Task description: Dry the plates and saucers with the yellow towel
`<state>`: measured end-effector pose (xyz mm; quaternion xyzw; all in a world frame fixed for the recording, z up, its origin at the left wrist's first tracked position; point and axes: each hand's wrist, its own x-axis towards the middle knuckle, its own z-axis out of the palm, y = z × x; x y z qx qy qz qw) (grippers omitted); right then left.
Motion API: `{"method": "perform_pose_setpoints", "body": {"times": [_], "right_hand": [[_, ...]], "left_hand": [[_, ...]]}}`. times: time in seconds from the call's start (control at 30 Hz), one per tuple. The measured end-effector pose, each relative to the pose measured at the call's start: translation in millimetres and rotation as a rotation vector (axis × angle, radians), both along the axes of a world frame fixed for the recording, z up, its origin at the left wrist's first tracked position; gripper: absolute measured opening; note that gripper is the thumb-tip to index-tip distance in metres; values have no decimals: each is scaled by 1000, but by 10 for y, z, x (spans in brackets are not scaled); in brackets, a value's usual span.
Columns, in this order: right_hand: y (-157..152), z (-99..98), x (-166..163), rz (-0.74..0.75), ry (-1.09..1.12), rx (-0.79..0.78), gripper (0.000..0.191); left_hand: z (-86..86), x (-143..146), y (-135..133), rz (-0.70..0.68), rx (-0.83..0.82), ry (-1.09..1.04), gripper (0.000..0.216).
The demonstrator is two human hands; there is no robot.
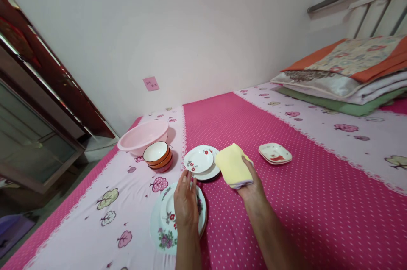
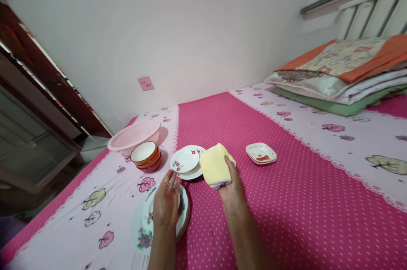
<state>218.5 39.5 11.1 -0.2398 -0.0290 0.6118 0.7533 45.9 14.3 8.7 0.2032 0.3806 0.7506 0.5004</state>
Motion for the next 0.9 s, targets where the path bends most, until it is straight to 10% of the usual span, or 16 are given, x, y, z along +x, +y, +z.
{"method": "perform_pose_setpoints", "body": {"times": [0.9], "right_hand": [[168, 42, 31, 9, -2, 26, 34]], "left_hand": [[237, 247, -239, -522, 88, 159, 41]]}}
